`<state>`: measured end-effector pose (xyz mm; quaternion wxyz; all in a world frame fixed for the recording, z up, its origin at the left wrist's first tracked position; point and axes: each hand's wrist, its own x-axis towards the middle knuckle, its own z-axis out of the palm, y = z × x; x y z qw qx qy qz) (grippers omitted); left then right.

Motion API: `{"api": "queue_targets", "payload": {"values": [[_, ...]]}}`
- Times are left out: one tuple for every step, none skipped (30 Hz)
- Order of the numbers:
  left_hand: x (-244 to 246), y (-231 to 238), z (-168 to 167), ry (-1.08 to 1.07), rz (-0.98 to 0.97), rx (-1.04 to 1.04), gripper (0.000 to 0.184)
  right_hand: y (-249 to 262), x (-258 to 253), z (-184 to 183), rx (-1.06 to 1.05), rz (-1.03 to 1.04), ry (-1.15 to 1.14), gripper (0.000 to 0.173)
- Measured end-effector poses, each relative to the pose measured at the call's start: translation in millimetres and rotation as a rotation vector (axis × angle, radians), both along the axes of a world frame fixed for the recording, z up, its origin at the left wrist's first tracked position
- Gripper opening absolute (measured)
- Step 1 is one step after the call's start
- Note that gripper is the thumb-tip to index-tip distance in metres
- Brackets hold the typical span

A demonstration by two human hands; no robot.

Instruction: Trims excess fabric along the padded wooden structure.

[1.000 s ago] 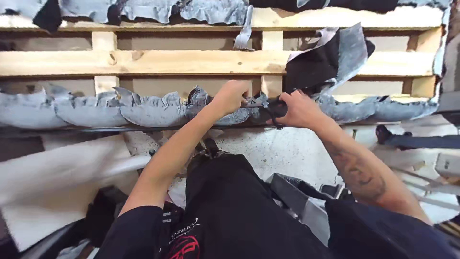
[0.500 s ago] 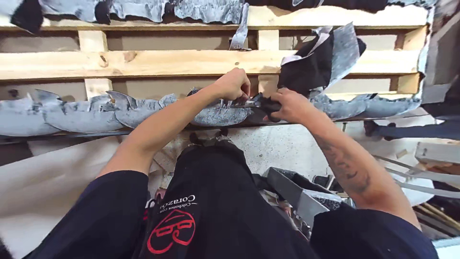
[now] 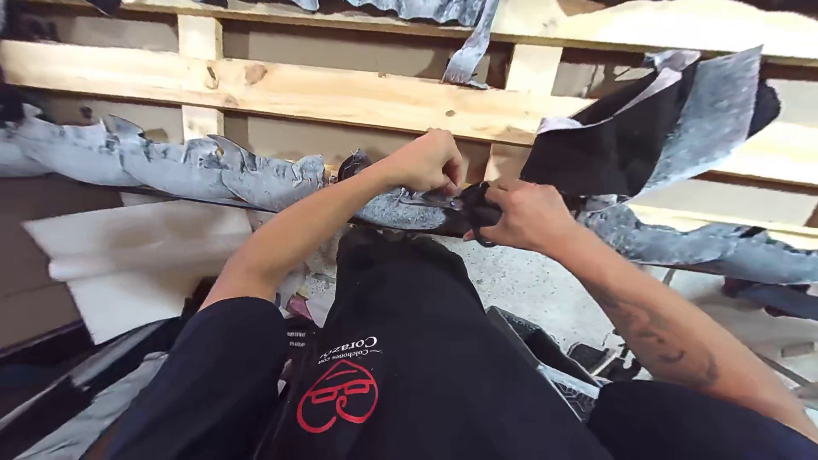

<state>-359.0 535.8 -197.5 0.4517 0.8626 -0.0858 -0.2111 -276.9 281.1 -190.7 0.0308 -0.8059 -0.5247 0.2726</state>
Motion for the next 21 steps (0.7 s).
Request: {"api": "queue_targets", "payload": {"values": [[0, -1, 1, -0.002, -0.013, -0.007, 0.008, 1, -5, 0, -0.005, -0.025, 0.015, 0.048], [-1, 0, 4, 0.003, -0.01, -0.014, 0.008, 0, -8, -1, -0.005, -0.053, 0.041, 0.043], [-1, 6, 8, 0.015, 0.009, -0.025, 0.009, -3, -10, -1, 0.004, -0.076, 0.061, 0.038], [-4, 12, 13, 0.03, 0.029, -0.039, 0.01, -6, -14, -2, 0.014, -0.097, 0.068, 0.036], [-5, 16, 17, 0.037, 0.043, -0.049, 0.01, -6, -18, -2, 0.025, -0.109, 0.051, 0.037], [-7, 19, 20, 0.041, 0.043, -0.056, 0.01, -2, -25, -1, 0.03, -0.121, 0.016, 0.042], [-8, 18, 21, 0.038, 0.029, -0.064, 0.009, 5, -33, 0, 0.023, -0.135, -0.019, 0.048], [-8, 15, 22, 0.031, 0.013, -0.068, 0.008, 14, -40, 0, 0.014, -0.148, -0.042, 0.056], [-9, 14, 22, 0.022, 0.003, -0.078, 0.008, 19, -44, -1, 0.011, -0.16, -0.053, 0.06], [-8, 16, 22, 0.012, 0.008, -0.101, 0.008, 22, -44, -2, 0.016, -0.166, -0.06, 0.058], [-8, 20, 23, 0.014, 0.035, -0.136, 0.008, 21, -44, -2, 0.022, -0.164, -0.059, 0.052], [-8, 26, 27, 0.014, 0.076, -0.183, 0.008, 19, -44, -2, 0.025, -0.157, -0.06, 0.045], [-7, 32, 32, 0.005, 0.103, -0.215, 0.008, 18, -44, -1, 0.025, -0.155, -0.063, 0.039], [-6, 35, 36, -0.003, 0.107, -0.223, 0.008, 21, -45, 2, 0.022, -0.151, -0.073, 0.039], [-7, 35, 38, -0.018, 0.091, -0.228, 0.007, 27, -48, 4, 0.022, -0.145, -0.082, 0.044], [-8, 32, 38, -0.046, 0.065, -0.22, 0.007, 35, -51, 5, 0.025, -0.142, -0.092, 0.052], [-8, 30, 38, -0.077, 0.041, -0.199, 0.007, 44, -52, 6, 0.023, -0.149, -0.096, 0.055], [-10, 30, 37, -0.102, 0.03, -0.183, 0.007, 47, -52, 6, 0.019, -0.151, -0.097, 0.055], [-11, 32, 37, -0.116, 0.042, -0.179, 0.008, 46, -50, 9, 0.02, -0.164, -0.09, 0.053], [-13, 39, 37, -0.115, 0.074, -0.177, 0.009, 41, -47, 13, 0.034, -0.173, -0.074, 0.052], [-16, 46, 38, -0.1, 0.121, -0.183, 0.009, 33, -44, 17, 0.034, -0.181, -0.055, 0.051]]}}
